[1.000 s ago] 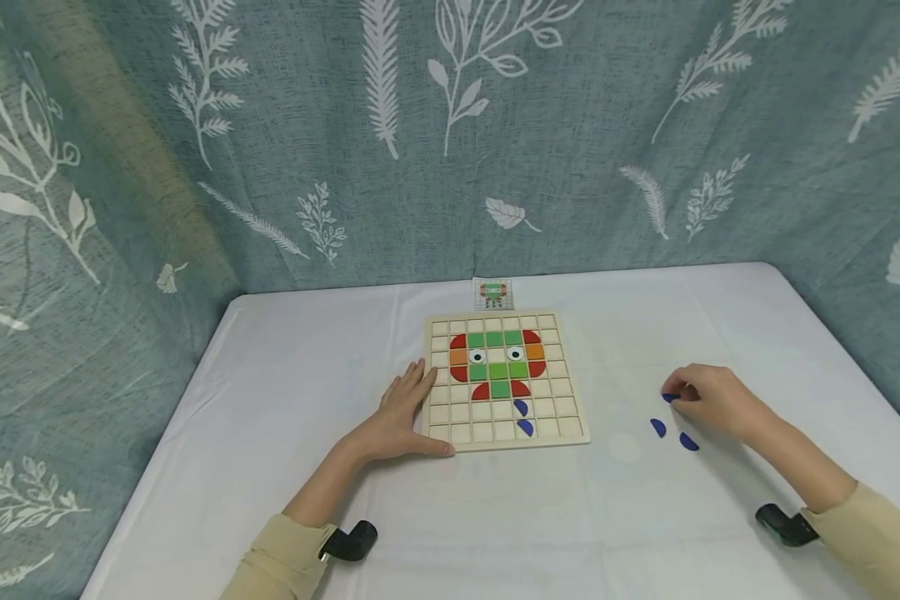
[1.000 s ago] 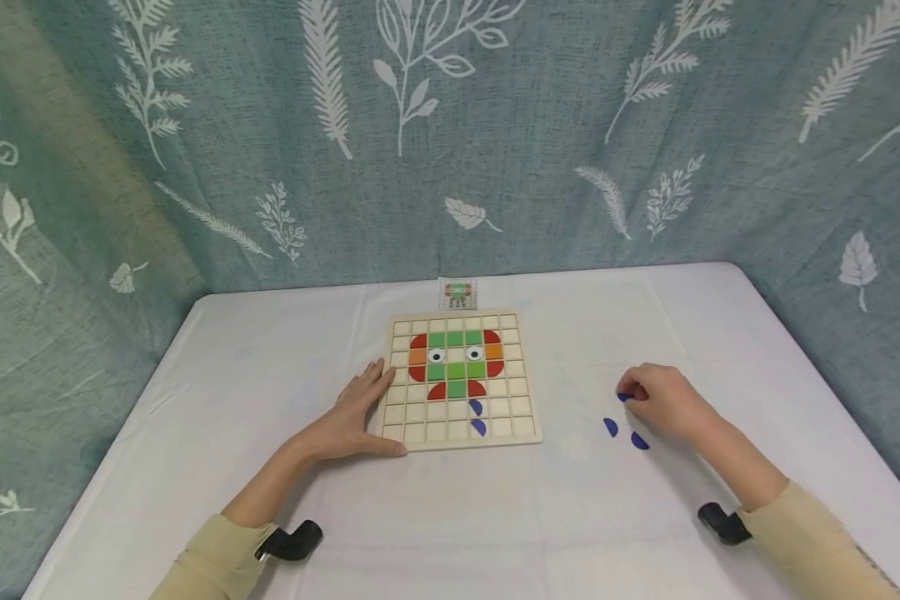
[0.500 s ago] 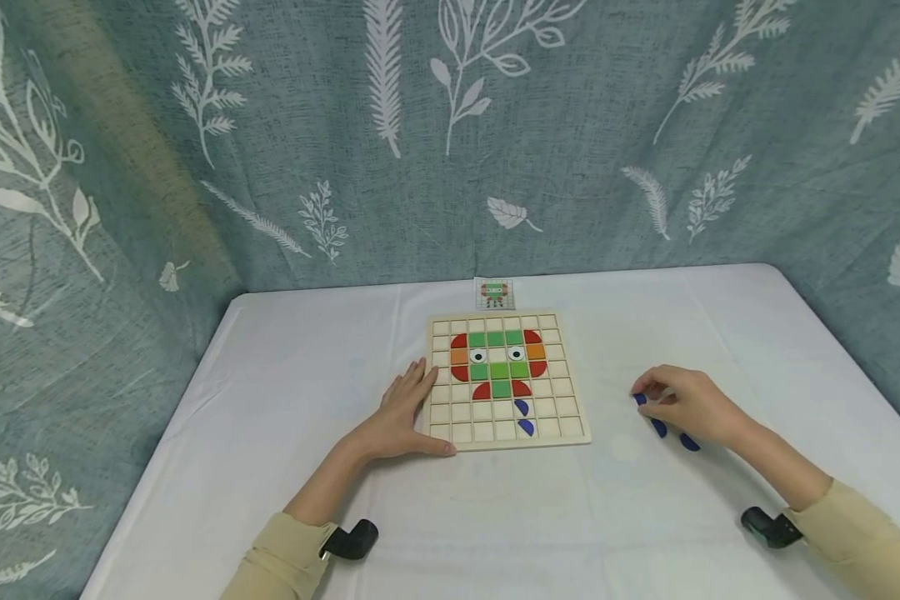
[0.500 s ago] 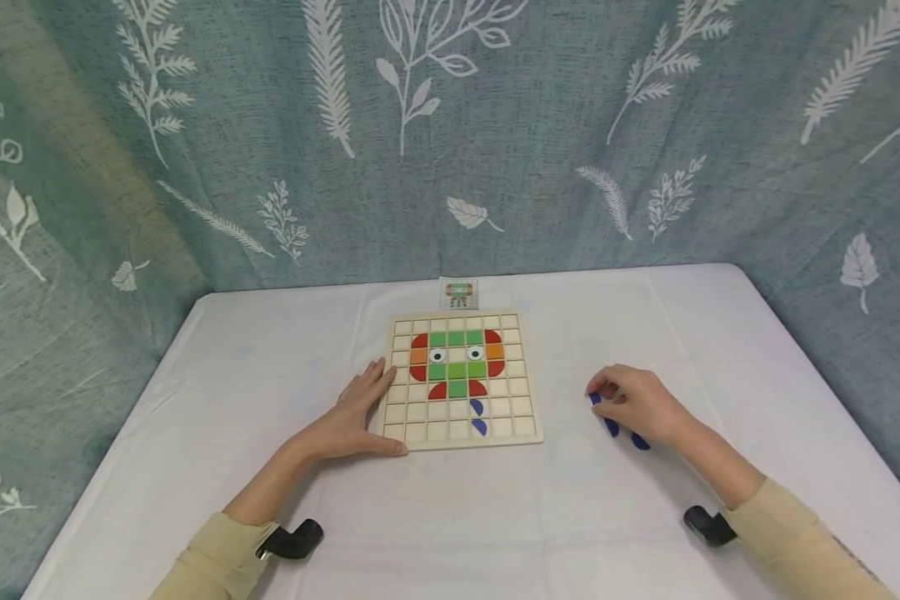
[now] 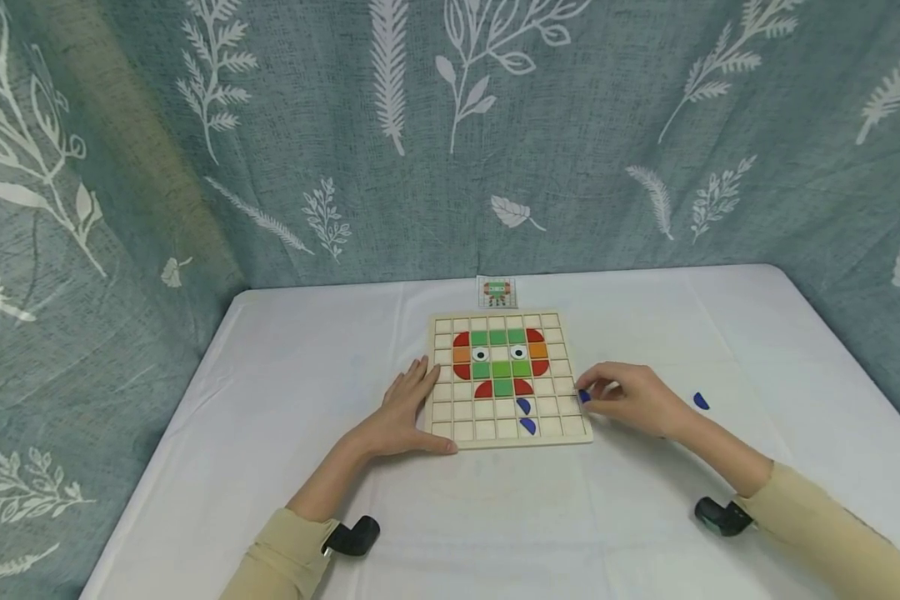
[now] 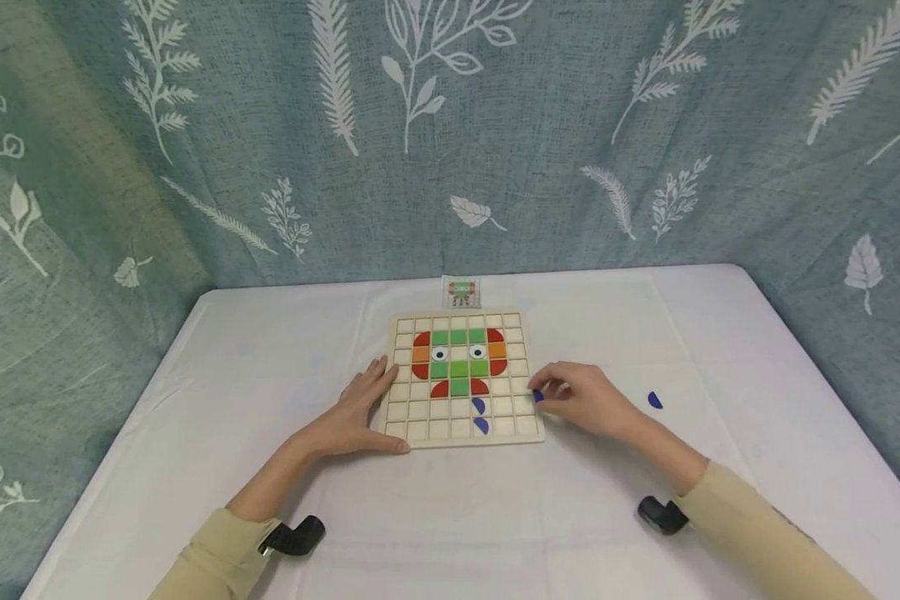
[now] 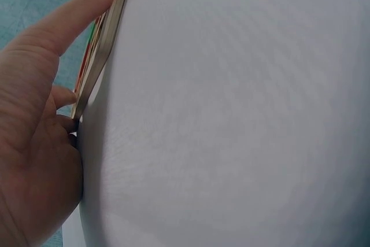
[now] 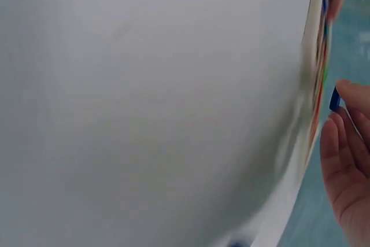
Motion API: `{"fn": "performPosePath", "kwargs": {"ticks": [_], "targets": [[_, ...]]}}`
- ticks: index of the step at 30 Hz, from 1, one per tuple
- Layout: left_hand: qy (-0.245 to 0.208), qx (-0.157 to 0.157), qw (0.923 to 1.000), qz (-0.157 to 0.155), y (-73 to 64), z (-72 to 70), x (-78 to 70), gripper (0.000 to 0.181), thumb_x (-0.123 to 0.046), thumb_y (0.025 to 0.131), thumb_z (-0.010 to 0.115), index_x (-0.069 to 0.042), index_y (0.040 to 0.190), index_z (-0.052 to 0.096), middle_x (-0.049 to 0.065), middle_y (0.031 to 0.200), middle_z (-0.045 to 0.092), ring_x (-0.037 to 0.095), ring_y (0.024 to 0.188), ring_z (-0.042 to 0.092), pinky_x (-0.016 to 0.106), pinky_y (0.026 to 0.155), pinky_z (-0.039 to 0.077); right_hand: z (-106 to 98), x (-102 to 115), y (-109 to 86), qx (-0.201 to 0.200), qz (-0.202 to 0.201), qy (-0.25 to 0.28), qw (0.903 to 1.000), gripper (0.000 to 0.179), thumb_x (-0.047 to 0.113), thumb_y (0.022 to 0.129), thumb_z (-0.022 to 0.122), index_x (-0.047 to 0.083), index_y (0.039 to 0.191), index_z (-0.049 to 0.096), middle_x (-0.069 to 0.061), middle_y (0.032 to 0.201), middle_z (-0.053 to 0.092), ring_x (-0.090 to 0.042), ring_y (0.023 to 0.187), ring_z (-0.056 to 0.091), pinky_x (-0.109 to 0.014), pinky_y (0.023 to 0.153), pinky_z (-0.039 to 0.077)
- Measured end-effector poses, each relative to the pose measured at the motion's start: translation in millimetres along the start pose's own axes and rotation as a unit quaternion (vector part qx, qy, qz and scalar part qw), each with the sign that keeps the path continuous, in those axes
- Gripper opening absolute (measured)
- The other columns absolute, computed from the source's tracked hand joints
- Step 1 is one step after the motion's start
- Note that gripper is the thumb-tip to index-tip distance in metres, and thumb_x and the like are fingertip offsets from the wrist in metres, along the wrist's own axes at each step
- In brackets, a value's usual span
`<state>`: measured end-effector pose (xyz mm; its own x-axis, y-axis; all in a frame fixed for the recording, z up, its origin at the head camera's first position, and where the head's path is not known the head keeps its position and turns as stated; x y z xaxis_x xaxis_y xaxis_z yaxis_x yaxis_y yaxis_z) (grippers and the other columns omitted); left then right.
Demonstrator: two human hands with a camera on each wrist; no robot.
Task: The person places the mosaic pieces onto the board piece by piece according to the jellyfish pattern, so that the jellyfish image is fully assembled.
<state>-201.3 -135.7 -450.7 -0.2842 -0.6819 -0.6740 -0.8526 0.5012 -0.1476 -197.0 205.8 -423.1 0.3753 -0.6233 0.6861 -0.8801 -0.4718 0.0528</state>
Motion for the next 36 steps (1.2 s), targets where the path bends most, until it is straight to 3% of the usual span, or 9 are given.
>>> {"fn": "performPosePath", "kwargs": {"ticks": [6,11,24,30,36], "targets": [[0.000,0.000,1.0000,-0.001,-0.6,-0.3,-0.9,0.121,-0.046,0.070,0.086,-0.004,0.156,0.011,0.014,0.162,-0.004,0.026,0.149,-0.009,0.045,0.119,-0.004,34,41,35.6,0.057,-0.072,0.021,0.9955,0.023,0.006,0.086,0.074,0.008,0.109,0.069,0.000,0.099,0.067,-0.011,0.086,0.060,-0.025,0.073,0.055],[0.004,0.001,1.0000,-0.002,-0.1,0.1,-1.1,0.121,-0.046,0.071,0.085,-0.003,0.156,0.012,0.015,0.162,-0.004,0.027,0.149,-0.008,0.045,0.119,-0.004,52,53,51.7,0.083,-0.110,0.005,0.9905,0.023,0.006,0.088,0.073,0.007,0.110,0.069,0.000,0.099,0.067,-0.007,0.081,0.057,-0.024,0.070,0.052],[0.001,0.000,1.0000,-0.003,0.1,0.0,-1.3,0.120,-0.047,0.070,0.085,-0.004,0.156,0.012,0.015,0.162,-0.003,0.026,0.149,-0.008,0.045,0.119,-0.004,58,57,58.7,0.099,-0.106,0.000,0.9894,0.023,0.008,0.089,0.072,0.008,0.111,0.069,0.000,0.103,0.068,-0.007,0.086,0.061,-0.024,0.076,0.053],[0.003,0.003,0.9999,-0.011,1.4,1.2,0.0,0.122,-0.049,0.070,0.085,-0.005,0.157,0.011,0.014,0.163,-0.003,0.025,0.149,-0.009,0.045,0.119,-0.004,38,48,45.3,0.056,-0.077,-0.002,0.9954,0.019,0.010,0.091,0.069,0.008,0.110,0.070,0.001,0.101,0.068,-0.010,0.089,0.061,-0.025,0.076,0.055],[0.000,0.002,0.9999,-0.011,0.6,0.9,0.1,0.123,-0.048,0.069,0.085,-0.005,0.157,0.011,0.014,0.163,-0.004,0.026,0.149,-0.009,0.045,0.119,-0.004,-8,5,1.7,-0.039,-0.011,-0.056,0.9976,0.018,0.009,0.089,0.071,0.006,0.107,0.071,-0.002,0.101,0.069,-0.016,0.088,0.062,-0.030,0.073,0.056]]}}
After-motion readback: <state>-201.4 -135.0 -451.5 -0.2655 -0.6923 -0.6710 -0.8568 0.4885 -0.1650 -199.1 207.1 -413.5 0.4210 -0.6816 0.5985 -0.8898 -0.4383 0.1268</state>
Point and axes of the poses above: each hand's wrist, its own y-axis towards the middle knuckle, its own z-axis out of the palm, x = y × z, the point moved 3 cm from there along y, towards the middle knuckle
